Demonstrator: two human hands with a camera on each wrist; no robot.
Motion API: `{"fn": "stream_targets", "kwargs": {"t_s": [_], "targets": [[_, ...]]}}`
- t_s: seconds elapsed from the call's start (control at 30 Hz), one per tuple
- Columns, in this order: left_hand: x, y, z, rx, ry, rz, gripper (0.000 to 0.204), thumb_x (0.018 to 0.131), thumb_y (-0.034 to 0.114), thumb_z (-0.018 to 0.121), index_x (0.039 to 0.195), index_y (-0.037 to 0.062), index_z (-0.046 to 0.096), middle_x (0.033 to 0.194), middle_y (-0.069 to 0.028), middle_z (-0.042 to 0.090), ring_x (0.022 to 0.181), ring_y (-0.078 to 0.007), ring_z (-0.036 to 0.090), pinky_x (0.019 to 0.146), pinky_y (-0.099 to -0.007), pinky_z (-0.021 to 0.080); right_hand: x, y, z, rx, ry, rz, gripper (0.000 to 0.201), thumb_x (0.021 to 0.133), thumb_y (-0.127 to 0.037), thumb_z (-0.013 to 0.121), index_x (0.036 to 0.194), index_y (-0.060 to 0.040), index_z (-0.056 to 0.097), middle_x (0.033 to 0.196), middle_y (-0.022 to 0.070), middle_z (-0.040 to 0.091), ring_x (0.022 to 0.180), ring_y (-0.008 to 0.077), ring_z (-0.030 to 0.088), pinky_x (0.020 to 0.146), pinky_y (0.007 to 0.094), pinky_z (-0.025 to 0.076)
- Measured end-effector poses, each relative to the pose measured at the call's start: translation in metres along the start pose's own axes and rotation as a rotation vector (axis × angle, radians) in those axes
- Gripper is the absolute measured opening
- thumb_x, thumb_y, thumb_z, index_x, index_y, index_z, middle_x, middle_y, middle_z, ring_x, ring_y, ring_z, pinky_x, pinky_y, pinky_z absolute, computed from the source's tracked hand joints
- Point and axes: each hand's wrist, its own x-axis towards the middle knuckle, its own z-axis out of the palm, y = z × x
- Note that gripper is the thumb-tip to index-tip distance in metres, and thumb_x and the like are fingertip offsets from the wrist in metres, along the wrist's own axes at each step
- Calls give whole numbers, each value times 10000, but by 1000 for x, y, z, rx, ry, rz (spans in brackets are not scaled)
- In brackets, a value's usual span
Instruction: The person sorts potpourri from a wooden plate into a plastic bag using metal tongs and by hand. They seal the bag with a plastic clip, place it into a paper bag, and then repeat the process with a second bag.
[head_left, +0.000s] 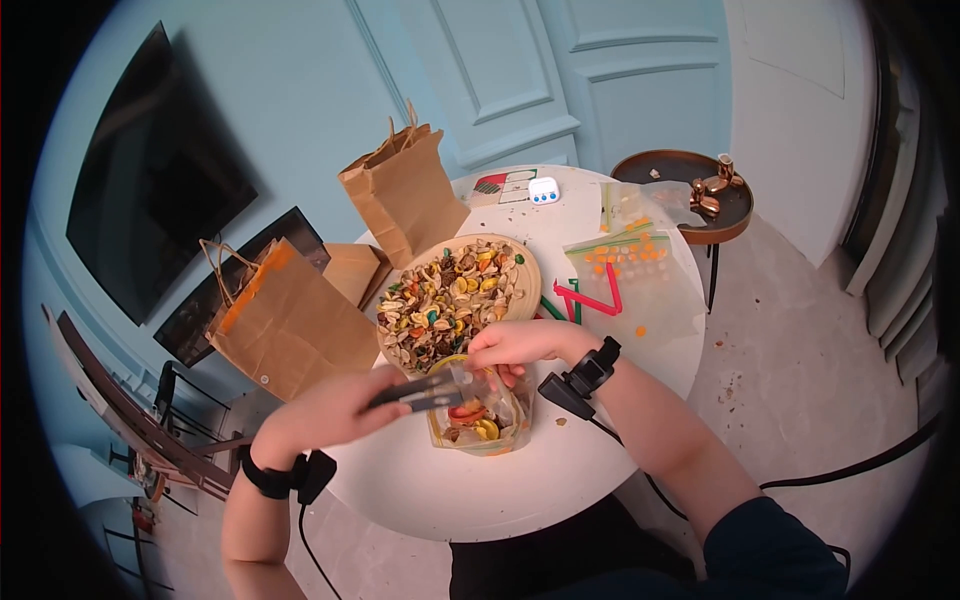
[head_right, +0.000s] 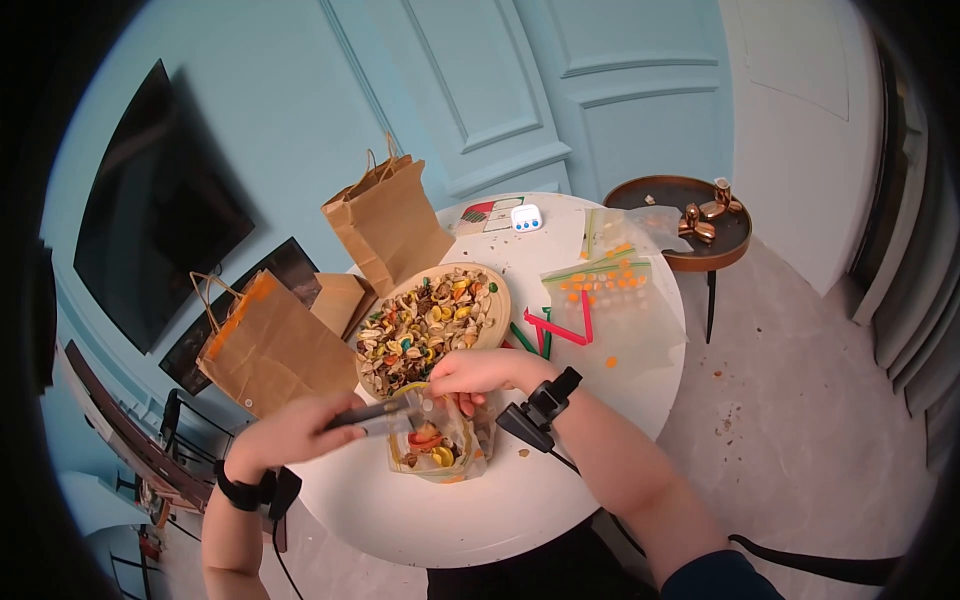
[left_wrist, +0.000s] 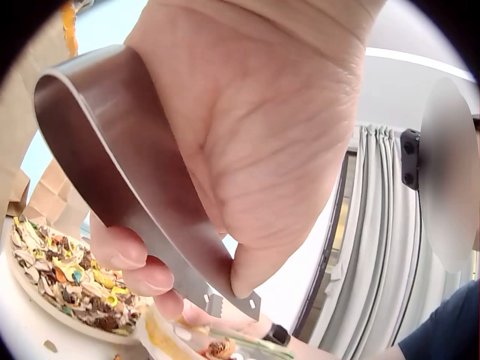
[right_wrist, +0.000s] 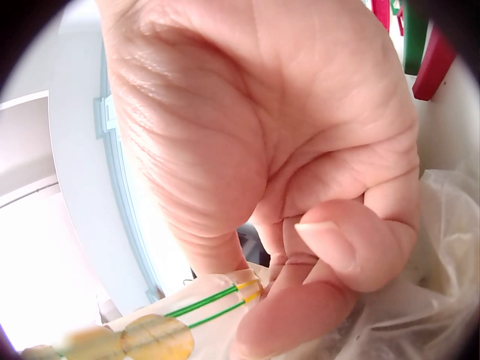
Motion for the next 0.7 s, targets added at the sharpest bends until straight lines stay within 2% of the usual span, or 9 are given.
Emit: {"fn": "stream_targets", "kwargs": {"t_s": [0.03, 0.1, 0.13, 0.17, 0.23, 0.4, 0.7], "targets": [[4, -6, -4, 0, 1, 1, 261, 895, 245, 576, 1047, 35, 546, 784, -144, 593, 727, -265, 587, 649, -356, 453, 0, 0, 0, 2, -1, -7, 296, 895, -313, 545, 825, -31, 600, 690, 21, 602, 508, 73, 559, 425, 184, 383], [19, -21, -11, 7, 197, 22, 279, 905, 275, 557, 1013, 20, 531, 821, -175, 599, 759, -340, 582, 677, -389, 460, 0, 1, -1, 4, 2, -15, 298, 896, -317, 545, 815, -35, 599, 691, 20, 602, 507, 71, 559, 424, 183, 382], [29, -26, -16, -27, 229, -79, 299, 895, 289, 567, 1003, 13, 530, 836, -182, 609, 792, -347, 592, 691, -403, 465, 0, 1, -1, 3, -1, -9, 296, 894, -317, 547, 808, -38, 598, 688, 19, 602, 509, 72, 561, 423, 184, 382], [42, -39, -16, -27, 228, -78, 299, 895, 289, 567, 1003, 13, 530, 836, -182, 609, 792, -347, 592, 691, -403, 465, 0, 1, -1, 2, -5, -4, 295, 893, -317, 550, 800, -41, 596, 686, 19, 602, 510, 73, 563, 422, 185, 382], [71, -74, -12, 327, 342, -200, 323, 879, 309, 578, 985, 9, 529, 866, -191, 620, 839, -352, 601, 710, -425, 470, 0, 1, 0, 2, -7, -9, 294, 892, -318, 551, 799, -43, 597, 682, 20, 601, 512, 74, 565, 422, 187, 381], [123, -117, -1, 447, 288, -287, 331, 858, 314, 590, 985, 12, 544, 899, -192, 630, 881, -359, 600, 744, -442, 469, 0, 2, -1, -16, -3, -8, 291, 894, -315, 547, 796, -45, 597, 673, 23, 600, 516, 75, 568, 424, 191, 383], [151, -123, 12, 451, 198, -288, 322, 872, 301, 556, 999, 6, 534, 917, -198, 635, 901, -368, 598, 776, -459, 465, 0, 0, 0, -35, -22, 7, 275, 913, -323, 519, 819, -71, 575, 699, 29, 649, 514, 49, 533, 435, 171, 350]]}}
